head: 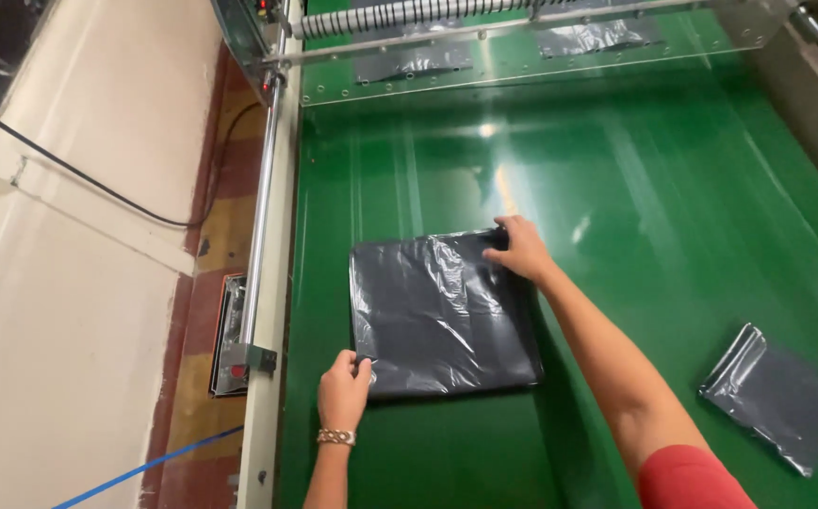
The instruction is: Folding plastic bags as they come off a conveyor belt and placing them into a storage crate.
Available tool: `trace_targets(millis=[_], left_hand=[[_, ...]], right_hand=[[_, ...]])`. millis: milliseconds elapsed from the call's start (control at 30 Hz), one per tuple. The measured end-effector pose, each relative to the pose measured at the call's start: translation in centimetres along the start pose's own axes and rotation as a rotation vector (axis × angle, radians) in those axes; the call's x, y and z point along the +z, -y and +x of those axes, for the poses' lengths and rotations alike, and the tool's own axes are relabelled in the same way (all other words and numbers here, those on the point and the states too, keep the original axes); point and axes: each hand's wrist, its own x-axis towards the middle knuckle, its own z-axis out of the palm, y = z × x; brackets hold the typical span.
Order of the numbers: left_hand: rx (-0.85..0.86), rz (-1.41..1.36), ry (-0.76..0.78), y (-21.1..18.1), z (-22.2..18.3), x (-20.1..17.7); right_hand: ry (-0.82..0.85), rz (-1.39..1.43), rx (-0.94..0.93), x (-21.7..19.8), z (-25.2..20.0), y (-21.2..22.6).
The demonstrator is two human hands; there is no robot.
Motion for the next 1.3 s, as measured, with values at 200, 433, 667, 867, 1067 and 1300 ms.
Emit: trace_targets(millis=[200,433,667,867,1067,1300], left_hand=[[0.412,0.726,-0.489,-7.0,-2.5,1.1],[0.563,-0.022,0.083,-7.3,3.9,8.1],[-0.461,-1.527,0.633,-0.1,7.4,4.0],[-0.228,-1.295,0.291,4.9,6.7,3.0],[0.534,0.099,-0.387,-5.8,0.6,5.5],[0.516,0.61,-0.074,-5.7,0.2,4.7]], right_hand=[[0.251,-0.165,0.263,-0.2,3.0,2.0],[0.122,-0.346,0.176,0.7,0.9,3.1],[-0.275,-0.155,-0.472,-1.1,-17.9,6.2],[-0.184,-0.187,-0.503,-1.2,-23.3,5.9],[-0.109,-0.067,-0.532,2.5,-19.3,12.9],[-0.023,-0.439,-0.433,5.7,-17.3,10.8]])
